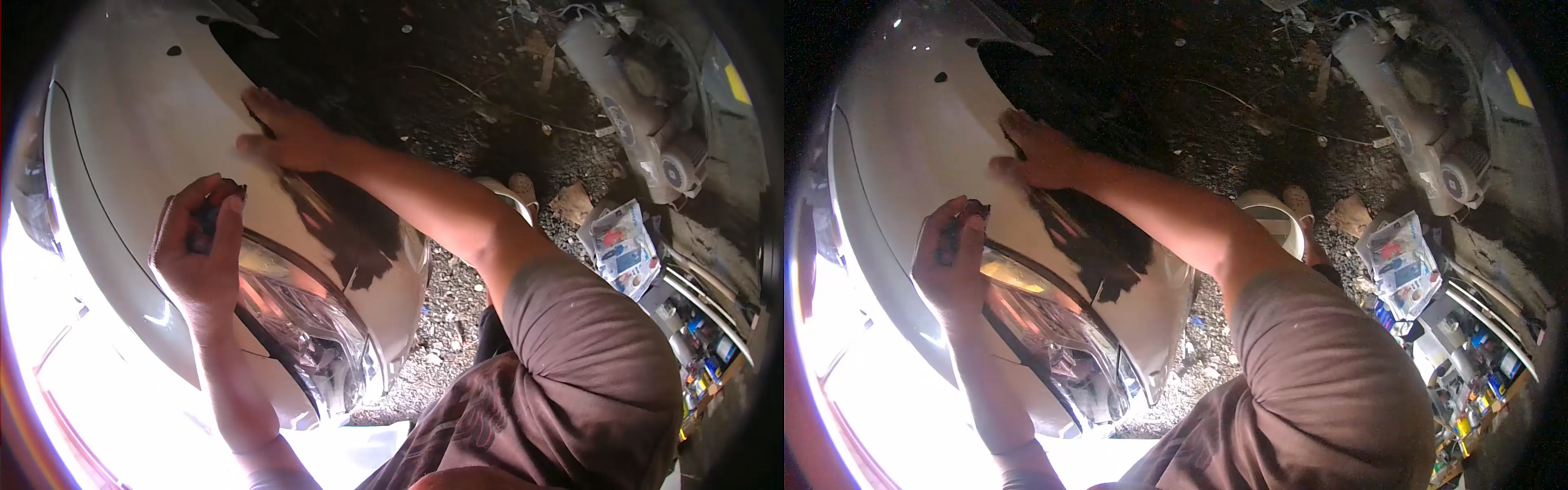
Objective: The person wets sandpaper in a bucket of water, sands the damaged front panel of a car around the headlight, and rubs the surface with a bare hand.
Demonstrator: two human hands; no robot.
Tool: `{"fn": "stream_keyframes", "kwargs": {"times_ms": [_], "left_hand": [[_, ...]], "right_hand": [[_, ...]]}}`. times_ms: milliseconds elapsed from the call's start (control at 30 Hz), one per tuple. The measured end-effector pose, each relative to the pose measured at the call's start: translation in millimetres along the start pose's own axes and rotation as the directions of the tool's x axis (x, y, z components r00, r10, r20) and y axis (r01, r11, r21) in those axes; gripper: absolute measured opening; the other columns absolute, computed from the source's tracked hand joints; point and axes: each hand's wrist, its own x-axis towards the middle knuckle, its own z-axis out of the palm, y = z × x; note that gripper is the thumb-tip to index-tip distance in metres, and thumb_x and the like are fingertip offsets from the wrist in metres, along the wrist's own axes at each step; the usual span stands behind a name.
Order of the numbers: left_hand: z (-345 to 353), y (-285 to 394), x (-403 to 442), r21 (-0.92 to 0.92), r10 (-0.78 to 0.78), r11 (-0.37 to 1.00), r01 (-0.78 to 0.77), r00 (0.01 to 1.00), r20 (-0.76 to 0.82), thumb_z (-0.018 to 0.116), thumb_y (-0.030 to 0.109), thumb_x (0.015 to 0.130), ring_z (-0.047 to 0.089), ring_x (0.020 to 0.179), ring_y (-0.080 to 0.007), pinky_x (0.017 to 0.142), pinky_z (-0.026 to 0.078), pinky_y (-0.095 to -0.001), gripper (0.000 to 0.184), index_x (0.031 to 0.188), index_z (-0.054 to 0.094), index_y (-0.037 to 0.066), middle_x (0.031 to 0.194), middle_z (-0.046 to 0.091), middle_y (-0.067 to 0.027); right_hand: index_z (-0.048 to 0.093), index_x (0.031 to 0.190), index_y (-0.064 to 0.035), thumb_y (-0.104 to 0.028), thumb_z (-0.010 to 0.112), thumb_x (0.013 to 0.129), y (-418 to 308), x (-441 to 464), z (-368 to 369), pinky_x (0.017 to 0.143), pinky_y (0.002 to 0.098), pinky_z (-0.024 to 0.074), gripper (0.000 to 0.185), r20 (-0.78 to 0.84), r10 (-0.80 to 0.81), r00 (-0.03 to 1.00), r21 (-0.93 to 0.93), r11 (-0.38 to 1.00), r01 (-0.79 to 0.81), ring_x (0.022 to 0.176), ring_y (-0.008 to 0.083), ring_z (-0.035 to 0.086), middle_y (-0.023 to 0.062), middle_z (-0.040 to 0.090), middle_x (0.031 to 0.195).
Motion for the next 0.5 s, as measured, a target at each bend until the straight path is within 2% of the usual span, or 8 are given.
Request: {"fn": "stream_keyframes", "kwargs": {"times_ms": [33, 100, 133, 200, 267, 367, 433, 500], "left_hand": [[-1, 0, -1, 0.03, 0.004, 1.0, -0.004, 1.0, 0.009, 0.077, -0.003, 0.092, 0.073, 0.092, -0.0138, 0.083, 0.057, -0.0254, 0.022, 0.114, 0.077, 0.0, 0.1, 0.076, -0.0061], [0, -1, 1, 0.051, 0.005, 0.999, -0.005, 1.0, 0.004, 0.077, -0.003, 0.091, 0.073, 0.092, -0.0137, 0.084, 0.057, -0.0255, 0.023, 0.114, 0.077, 0.0, 0.099, 0.076, -0.0063], [-1, -1, 2, 0.098, 0.063, 0.993, -0.066, 0.998, 0.025, 0.078, -0.003, 0.091, 0.073, 0.091, -0.0134, 0.083, 0.057, -0.0254, 0.023, 0.114, 0.077, 0.001, 0.099, 0.076, -0.0064], [-4, -1, -1, 0.149, 0.105, 0.983, -0.109, 0.994, 0.039, 0.078, -0.002, 0.091, 0.073, 0.09, -0.013, 0.083, 0.056, -0.0253, 0.023, 0.114, 0.077, 0.001, 0.098, 0.076, -0.0064], [-5, 1, 0, 0.144, 0.045, 0.988, -0.06, 0.993, 0.106, 0.071, -0.006, 0.097, 0.074, 0.101, -0.0172, 0.092, 0.059, -0.0296, 0.025, 0.121, 0.072, -0.004, 0.107, 0.076, -0.0104], [-5, 4, 1, 0.213, 0.083, 0.971, -0.106, 0.99, 0.11, 0.071, -0.006, 0.096, 0.074, 0.1, -0.0171, 0.091, 0.06, -0.0302, 0.024, 0.12, 0.073, -0.003, 0.107, 0.076, -0.01], [-1, -2, 0, 0.15, 0.084, 0.984, -0.095, 0.993, 0.076, 0.075, -0.004, 0.092, 0.073, 0.093, -0.0152, 0.085, 0.058, -0.0284, 0.024, 0.116, 0.075, 0.0, 0.102, 0.076, -0.0086], [-1, -4, 4, 0.086, 0.088, 0.992, -0.088, 0.996, 0.004, 0.08, -0.002, 0.088, 0.072, 0.087, -0.0134, 0.08, 0.057, -0.0267, 0.025, 0.112, 0.078, 0.003, 0.097, 0.076, -0.0072]], "right_hand": [[0.016, 0.171, -0.0019, -0.069, 0.055, 0.102, -4, -16, 2, 0.134, 0.0523, 0.0125, 0.105, -0.004, 0.001, 1.0, 0.003, 1.0, -0.001, 0.166, 0.0384, 0.015, 0.0264, 0.013, 0.178], [0.02, 0.17, -0.0008, -0.067, 0.057, 0.101, -14, -75, 5, 0.134, 0.0487, 0.0151, 0.103, 0.003, -0.128, 0.992, -0.233, 0.964, 0.125, 0.165, 0.0386, 0.017, 0.0272, 0.018, 0.176], [0.02, 0.17, -0.0008, -0.067, 0.057, 0.101, -18, -90, 3, 0.134, 0.0487, 0.0151, 0.103, 0.013, -0.131, 0.991, -0.231, 0.964, 0.13, 0.165, 0.0386, 0.017, 0.0272, 0.018, 0.176], [0.024, 0.167, 0.0054, -0.066, 0.062, 0.099, -22, -110, 2, 0.132, 0.0514, 0.0197, 0.106, 0.046, -0.154, 0.987, -0.272, 0.949, 0.161, 0.163, 0.046, 0.019, 0.0319, 0.023, 0.173], [0.022, 0.167, 0.0051, -0.067, 0.062, 0.098, -1, -53, 7, 0.133, 0.0509, 0.0188, 0.108, 0.004, -0.095, 0.995, -0.189, 0.977, 0.094, 0.162, 0.0466, 0.02, 0.0316, 0.021, 0.174], [0.02, 0.169, 0.0033, -0.068, 0.06, 0.1, -8, 19, -6, 0.133, 0.0505, 0.0182, 0.107, -0.017, 0.02, 1.0, -0.046, 0.999, -0.021, 0.163, 0.0445, 0.019, 0.0299, 0.021, 0.175], [0.021, 0.169, 0.0018, -0.066, 0.059, 0.101, -8, 8, -6, 0.133, 0.0507, 0.0184, 0.104, 0.007, 0.086, 0.996, 0.005, 0.996, -0.086, 0.165, 0.0418, 0.017, 0.0284, 0.021, 0.175], [0.022, 0.167, 0.0071, -0.071, 0.061, 0.097, -6, -38, 6, 0.133, 0.0499, 0.0176, 0.111, -0.003, -0.162, 0.987, -0.156, 0.975, 0.16, 0.163, 0.0442, 0.02, 0.0322, 0.023, 0.173]]}}
